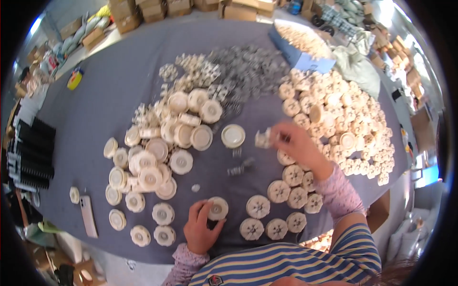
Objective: The person assembles small plastic components by hand, inserting metal springs and plastic gears into a plastic housing base, then securing them with a plastic cap.
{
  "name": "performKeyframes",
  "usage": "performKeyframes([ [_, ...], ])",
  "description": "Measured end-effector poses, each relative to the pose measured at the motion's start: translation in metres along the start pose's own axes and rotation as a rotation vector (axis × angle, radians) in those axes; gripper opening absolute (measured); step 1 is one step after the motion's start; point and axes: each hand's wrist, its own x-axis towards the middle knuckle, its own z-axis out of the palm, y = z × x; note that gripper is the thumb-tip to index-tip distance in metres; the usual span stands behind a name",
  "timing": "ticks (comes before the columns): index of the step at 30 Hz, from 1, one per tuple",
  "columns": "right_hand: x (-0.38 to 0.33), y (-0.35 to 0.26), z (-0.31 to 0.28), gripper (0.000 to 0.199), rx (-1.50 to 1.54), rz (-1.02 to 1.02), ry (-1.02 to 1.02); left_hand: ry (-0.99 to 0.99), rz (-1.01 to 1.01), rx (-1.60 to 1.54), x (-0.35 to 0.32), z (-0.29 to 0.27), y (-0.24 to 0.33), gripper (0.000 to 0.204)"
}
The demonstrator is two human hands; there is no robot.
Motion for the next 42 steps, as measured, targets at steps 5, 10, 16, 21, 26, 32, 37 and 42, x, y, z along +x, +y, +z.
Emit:
performKeyframes([
  [5, 0.108, 0.087, -0.165, 0.044, -0.366, 0.012, 0.621, -0.038, -0.035, 0.001, 0.011, 0.005, 0.005, 0.063],
  [10, 0.112, 0.049, -0.111, 0.026, -0.316, 0.055, 0.352, 0.008, 0.027, 0.007, 0.012, 0.002, 0.005, 0.063],
  [16, 0.009, 0.011, 0.054, 0.038, -0.232, -0.481, -0.452, -0.122, 0.005, -0.038, 0.023, 0.005, 0.014, 0.068],
  [21, -0.010, -0.009, 0.060, 0.039, -0.083, -0.251, -0.447, -0.025, 0.090, -0.169, 0.061, 0.007, 0.027, 0.065],
  [26, -0.029, -0.031, 0.061, 0.043, 0.233, 0.060, -0.385, -0.188, 0.059, -0.442, 0.088, 0.012, 0.030, 0.066],
  [32, -0.069, -0.063, 0.072, 0.042, -0.100, -0.302, -0.271, -0.337, -0.311, -1.296, 0.051, 0.046, 0.028, 0.049],
  [37, -0.084, -0.065, 0.068, 0.042, 0.368, 0.067, -0.307, -0.254, -0.359, -1.369, 0.036, 0.031, 0.038, 0.032],
  [42, -0.109, -0.057, 0.075, 0.028, 0.330, 0.032, -0.301, -0.277, -0.393, -1.237, 0.013, 0.030, 0.037, 0.028],
])
